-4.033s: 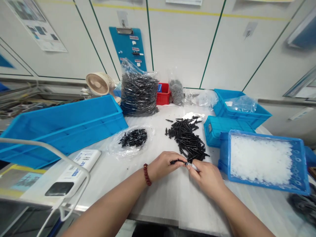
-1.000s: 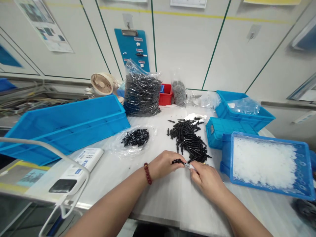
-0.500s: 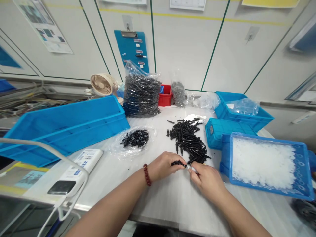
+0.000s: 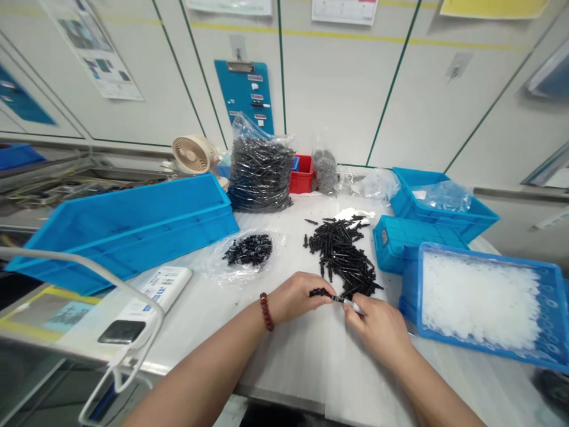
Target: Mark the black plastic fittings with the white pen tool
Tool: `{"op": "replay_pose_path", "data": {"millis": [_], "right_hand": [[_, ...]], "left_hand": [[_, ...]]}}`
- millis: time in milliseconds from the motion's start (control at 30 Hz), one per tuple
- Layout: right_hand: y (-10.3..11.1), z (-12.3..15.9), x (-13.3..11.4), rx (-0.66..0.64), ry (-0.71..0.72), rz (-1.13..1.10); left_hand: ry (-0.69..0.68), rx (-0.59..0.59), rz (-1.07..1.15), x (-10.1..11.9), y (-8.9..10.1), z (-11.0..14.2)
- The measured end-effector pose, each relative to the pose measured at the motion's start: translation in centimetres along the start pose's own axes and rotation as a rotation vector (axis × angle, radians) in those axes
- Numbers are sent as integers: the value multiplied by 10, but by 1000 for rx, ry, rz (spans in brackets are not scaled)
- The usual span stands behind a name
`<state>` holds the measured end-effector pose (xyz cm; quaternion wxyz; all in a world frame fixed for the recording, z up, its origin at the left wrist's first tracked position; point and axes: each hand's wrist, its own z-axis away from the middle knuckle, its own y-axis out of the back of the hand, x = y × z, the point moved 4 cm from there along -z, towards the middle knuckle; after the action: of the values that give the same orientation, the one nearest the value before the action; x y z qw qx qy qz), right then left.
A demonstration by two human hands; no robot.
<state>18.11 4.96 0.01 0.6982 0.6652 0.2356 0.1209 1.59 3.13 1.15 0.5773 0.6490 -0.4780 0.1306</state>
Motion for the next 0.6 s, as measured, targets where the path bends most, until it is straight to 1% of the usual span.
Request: {"op": "replay_pose_path", "data": {"millis": [67, 100, 167, 233, 267, 300, 333, 367, 400, 433, 467, 500, 533, 567, 600], "right_hand": [[-1, -1, 4, -1, -9, 0], [-1, -2, 6, 4, -13, -1], [-3, -3, 9, 19, -9, -13], [-5, -4, 10, 40, 18, -37], [-5, -4, 9, 52, 33, -49], [-6, -4, 9, 62, 48, -58], [-6, -4, 9, 69, 57, -64], [-5, -3, 8, 73, 58, -66], [-5, -3, 8, 73, 53, -66], [-5, -3, 8, 73, 48, -67], [-4, -2, 8, 77, 46, -70], [-3, -2, 7, 86, 51, -78], [-2, -2, 7, 101, 62, -93], [-2, -2, 6, 119, 79, -112], [-1, -1, 5, 137, 98, -134]], "left_hand": [[42, 75, -25, -4, 18, 1], [63, 149, -72, -7, 30, 3], [136, 357, -249, -12, 59, 9], [305, 575, -480, -18, 86, 21], [419, 653, -581, -21, 97, 27], [536, 697, -660, -24, 106, 33], [642, 705, -717, -28, 111, 38], [725, 686, -760, -31, 115, 41], [774, 659, -796, -33, 116, 43], [783, 635, -829, -34, 115, 42], [747, 619, -861, -34, 112, 40], [671, 605, -887, -33, 106, 36], [565, 585, -904, -31, 97, 30], [440, 540, -906, -28, 85, 22], [311, 464, -897, -26, 70, 14]]}}
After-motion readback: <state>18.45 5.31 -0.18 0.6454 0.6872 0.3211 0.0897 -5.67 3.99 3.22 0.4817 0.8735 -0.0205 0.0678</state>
